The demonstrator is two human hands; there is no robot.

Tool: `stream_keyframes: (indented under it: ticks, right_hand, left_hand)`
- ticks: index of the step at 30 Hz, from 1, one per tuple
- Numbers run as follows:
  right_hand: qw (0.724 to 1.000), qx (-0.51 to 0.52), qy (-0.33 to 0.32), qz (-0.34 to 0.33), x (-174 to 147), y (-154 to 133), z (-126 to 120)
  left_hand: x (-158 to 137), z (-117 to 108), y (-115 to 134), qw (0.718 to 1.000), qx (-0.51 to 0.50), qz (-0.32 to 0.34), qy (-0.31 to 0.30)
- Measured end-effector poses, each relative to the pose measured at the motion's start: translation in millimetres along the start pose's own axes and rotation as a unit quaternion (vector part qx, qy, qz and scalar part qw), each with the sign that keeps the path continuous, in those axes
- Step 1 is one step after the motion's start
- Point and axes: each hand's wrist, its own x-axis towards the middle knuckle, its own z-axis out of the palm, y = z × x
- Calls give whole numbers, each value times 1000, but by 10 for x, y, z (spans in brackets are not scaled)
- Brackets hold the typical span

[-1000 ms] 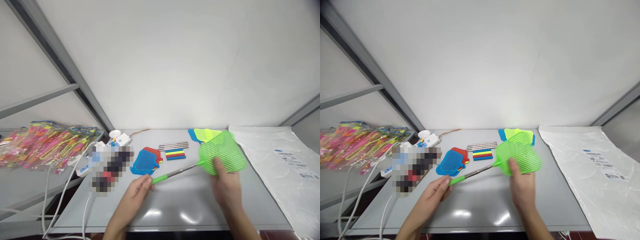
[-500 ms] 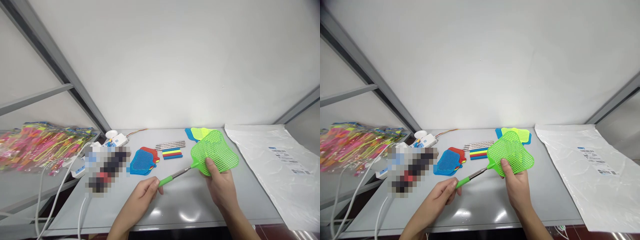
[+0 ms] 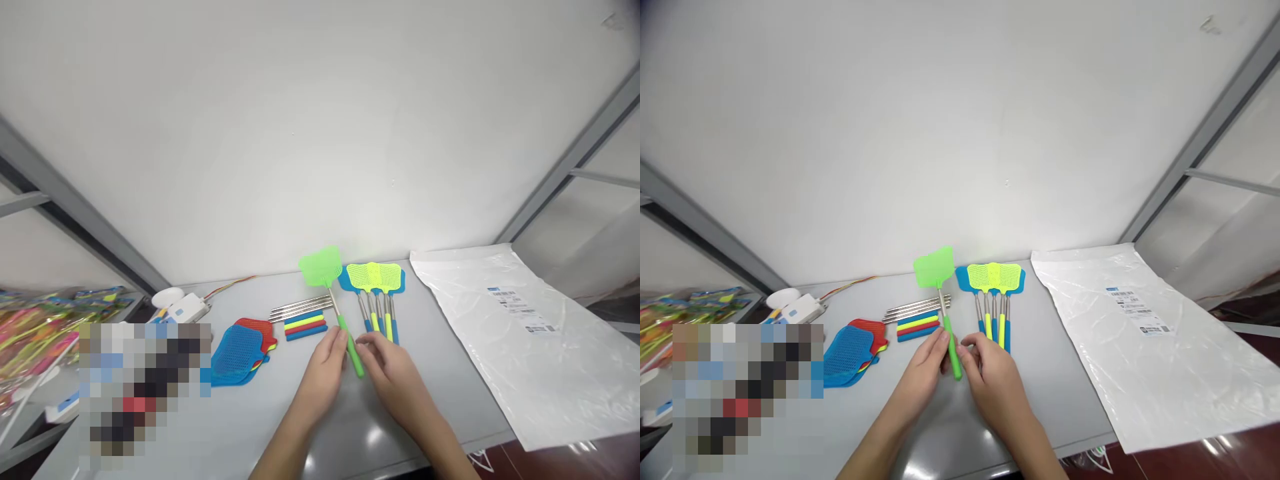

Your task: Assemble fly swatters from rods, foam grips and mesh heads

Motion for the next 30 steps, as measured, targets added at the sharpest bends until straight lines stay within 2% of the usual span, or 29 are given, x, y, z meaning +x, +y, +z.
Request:
stream_keyframes:
  ticks: [2, 6, 10, 12, 14, 17, 19, 22, 26, 30]
  right_hand:
    - [1000, 0, -2, -4, 51, 44, -101]
    - [1000, 11, 6, 9, 128, 131, -280]
    - [1000, -8, -5, 20, 116, 194, -339]
    - [999, -34, 13, 34, 95, 223, -339]
    - [995, -69, 45, 52, 80, 265, -344]
    - [987, -115, 80, 80, 66, 354, -371]
    - [981, -139, 94, 95, 56, 410, -377]
    - [975, -166, 106, 105, 42, 450, -331]
    - [974, -176, 85, 113, 34, 426, -209]
    - [970, -196, 78, 121, 37, 406, -117]
  left_hand:
    - [171, 163, 1, 1000, 14, 12, -1]
    - [390, 426, -13, 999, -25, 22, -36]
    - [495, 554, -22, 996, -50, -2, -77]
    - [521, 512, 7, 991, -51, -17, -120]
    - [541, 383, 66, 989, -10, -9, -149]
    - [561, 101, 156, 983, 137, 59, -104]
    - [547, -62, 160, 969, 217, 89, -71]
    - [471, -167, 43, 941, 307, 123, -68]
    - [343, -79, -185, 891, 393, 204, -95]
    - [285, 43, -269, 848, 449, 243, -142]
